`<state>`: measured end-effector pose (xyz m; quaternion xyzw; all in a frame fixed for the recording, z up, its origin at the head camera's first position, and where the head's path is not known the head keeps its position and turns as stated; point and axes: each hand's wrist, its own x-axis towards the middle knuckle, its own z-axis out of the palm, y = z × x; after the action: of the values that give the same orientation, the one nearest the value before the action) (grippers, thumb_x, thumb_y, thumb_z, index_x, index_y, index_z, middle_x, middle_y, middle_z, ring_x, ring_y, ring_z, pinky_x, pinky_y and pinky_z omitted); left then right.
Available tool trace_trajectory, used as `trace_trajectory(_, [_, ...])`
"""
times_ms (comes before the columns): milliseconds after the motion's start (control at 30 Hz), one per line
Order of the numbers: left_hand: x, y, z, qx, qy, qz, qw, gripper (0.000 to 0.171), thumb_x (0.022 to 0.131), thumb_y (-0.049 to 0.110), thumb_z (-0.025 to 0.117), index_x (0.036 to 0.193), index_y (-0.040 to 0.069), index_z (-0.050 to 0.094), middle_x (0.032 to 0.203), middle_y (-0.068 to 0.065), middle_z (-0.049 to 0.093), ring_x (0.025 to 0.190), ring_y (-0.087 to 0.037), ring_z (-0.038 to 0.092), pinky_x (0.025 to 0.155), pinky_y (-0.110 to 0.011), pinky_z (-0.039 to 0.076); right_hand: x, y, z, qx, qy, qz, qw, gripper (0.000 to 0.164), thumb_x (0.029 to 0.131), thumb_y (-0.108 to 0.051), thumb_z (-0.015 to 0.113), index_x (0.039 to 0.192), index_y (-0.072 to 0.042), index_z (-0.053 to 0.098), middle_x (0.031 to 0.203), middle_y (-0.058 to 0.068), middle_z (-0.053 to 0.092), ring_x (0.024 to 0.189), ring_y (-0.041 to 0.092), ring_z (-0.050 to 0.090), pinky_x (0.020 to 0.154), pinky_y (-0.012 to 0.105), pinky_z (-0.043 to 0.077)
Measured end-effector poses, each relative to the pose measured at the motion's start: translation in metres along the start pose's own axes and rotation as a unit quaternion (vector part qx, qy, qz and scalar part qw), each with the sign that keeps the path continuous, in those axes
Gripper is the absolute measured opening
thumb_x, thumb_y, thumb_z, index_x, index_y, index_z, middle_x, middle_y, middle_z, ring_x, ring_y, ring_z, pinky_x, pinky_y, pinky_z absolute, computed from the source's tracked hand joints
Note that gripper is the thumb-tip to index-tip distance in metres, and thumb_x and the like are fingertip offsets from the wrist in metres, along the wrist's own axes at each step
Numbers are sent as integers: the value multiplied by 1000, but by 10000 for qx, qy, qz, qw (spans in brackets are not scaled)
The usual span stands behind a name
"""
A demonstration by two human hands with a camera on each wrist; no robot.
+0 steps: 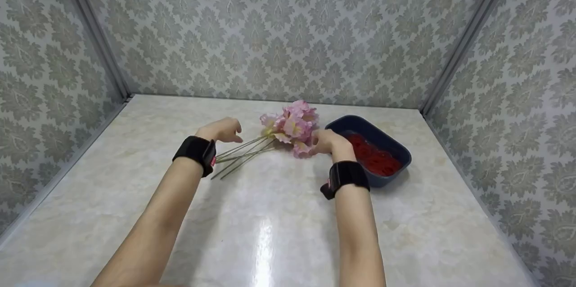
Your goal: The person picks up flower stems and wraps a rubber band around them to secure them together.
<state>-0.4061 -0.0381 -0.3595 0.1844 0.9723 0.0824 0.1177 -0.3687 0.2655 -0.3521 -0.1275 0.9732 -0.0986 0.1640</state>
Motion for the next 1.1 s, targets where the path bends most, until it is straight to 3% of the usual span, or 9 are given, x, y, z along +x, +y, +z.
trace_trajectory(267, [19,5,13,187,68,-37,9998,29,100,11,66,120,-9,71,134,-24,70,123,-35,69,109,-49,58,4,4,4,92,-1,-41,9999,46,103,-26,69,135,6,64,135,29,65,127,43,61,112,56,52])
trace_trajectory(700, [40,15,42,48,468,-80,9989,23,98,6,67,114,-8,73,128,-27,72,121,-40,70,104,-53,61,10,13,10,-2,-21,-360,9993,46,101,-25,70,133,7,65,130,29,67,125,44,62,110,56,53])
trace_trajectory(867, [47,20,53,-23,507,-76,9987,24,98,6,70,119,-5,69,127,-26,73,121,-41,70,103,-54,61,13,16,12,20,-35,-331,9994,46,101,-25,70,134,7,65,130,29,67,124,43,62,110,56,53])
trace_trajectory(1100, [59,29,60,179,551,-176,9982,31,101,5,62,131,-3,65,132,-24,71,123,-39,70,102,-52,62,17,20,10,37,-20,-344,9994,45,101,-24,70,133,7,65,129,29,67,123,43,63,109,56,54])
